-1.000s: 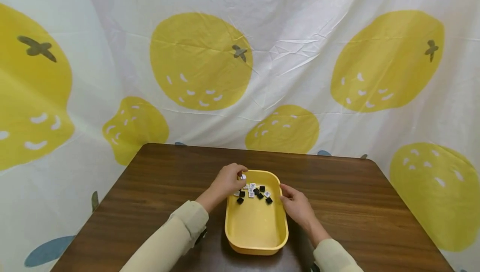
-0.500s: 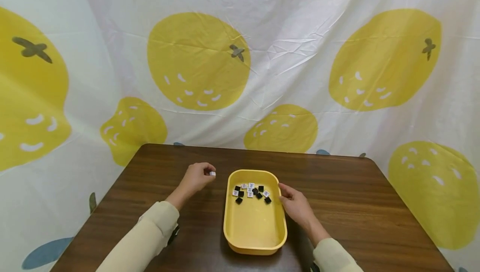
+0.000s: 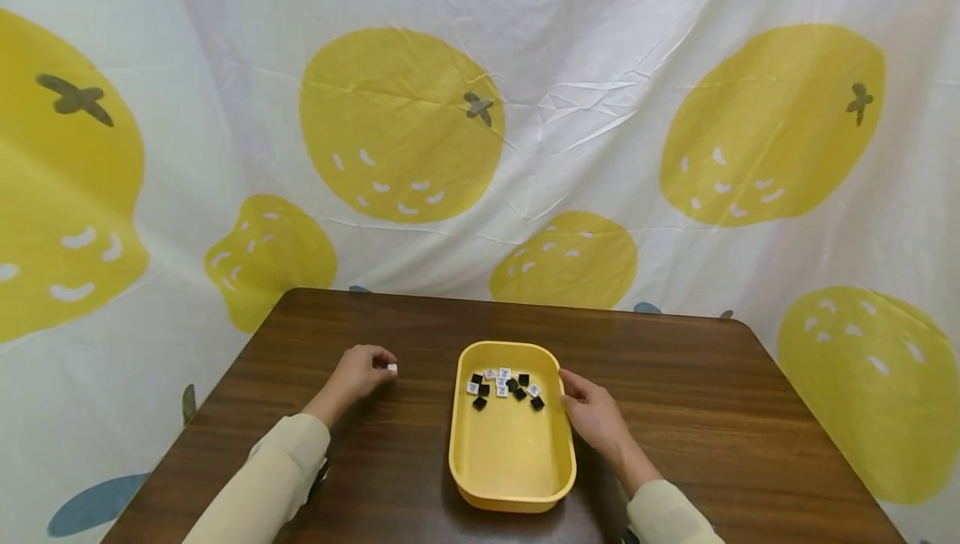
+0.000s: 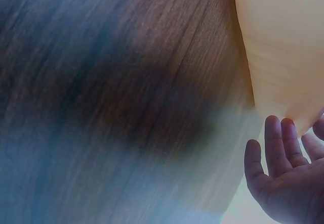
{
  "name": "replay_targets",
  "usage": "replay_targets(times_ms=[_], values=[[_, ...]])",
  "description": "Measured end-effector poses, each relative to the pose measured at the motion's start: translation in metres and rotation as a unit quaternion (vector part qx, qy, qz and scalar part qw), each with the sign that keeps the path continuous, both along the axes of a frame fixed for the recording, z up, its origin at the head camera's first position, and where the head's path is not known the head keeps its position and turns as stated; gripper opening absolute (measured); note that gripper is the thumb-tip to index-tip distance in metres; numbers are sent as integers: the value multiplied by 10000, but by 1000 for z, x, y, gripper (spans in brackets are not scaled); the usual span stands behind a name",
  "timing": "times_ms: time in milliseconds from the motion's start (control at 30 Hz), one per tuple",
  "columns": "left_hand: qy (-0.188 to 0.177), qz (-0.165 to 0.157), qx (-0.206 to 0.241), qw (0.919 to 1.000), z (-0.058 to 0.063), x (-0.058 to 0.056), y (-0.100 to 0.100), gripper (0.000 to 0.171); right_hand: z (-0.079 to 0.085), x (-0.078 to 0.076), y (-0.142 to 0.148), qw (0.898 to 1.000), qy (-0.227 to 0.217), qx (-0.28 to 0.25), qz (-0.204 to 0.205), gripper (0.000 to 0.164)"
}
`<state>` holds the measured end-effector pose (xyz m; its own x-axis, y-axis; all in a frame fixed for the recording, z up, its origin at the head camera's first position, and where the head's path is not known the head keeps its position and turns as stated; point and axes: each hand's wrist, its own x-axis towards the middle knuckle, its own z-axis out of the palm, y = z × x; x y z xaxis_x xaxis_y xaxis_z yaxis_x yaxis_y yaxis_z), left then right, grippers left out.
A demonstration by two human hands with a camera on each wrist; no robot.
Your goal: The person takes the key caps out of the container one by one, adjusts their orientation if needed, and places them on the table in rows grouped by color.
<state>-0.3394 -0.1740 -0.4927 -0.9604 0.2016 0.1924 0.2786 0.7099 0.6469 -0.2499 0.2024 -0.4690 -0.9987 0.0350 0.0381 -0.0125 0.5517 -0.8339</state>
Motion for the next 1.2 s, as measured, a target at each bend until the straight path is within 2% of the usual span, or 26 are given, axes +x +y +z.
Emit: replay_targets(times_ms=[300,500,700,1000,1200], values=[[-56,-283,-341,9990,-10,1,-12,9,-1,0,-1,9999,-79,-44,-55,45],[-200,-486,-526,9972,-11,0,-15,10,-3,-1,0,9998,-154,-98,-58,46],[-154,-637,-523,9965,-9,3,-10,9,-5,-1,0,9999,-88,-7,-51,46],[262,-1201,-531,9910,-8,6,6,10,-2,1,1,10000,29,1,-63,45],[140,-1189,-511,9915,-8,8,10,15,-1,1,0,10000,-26,23,-67,45]])
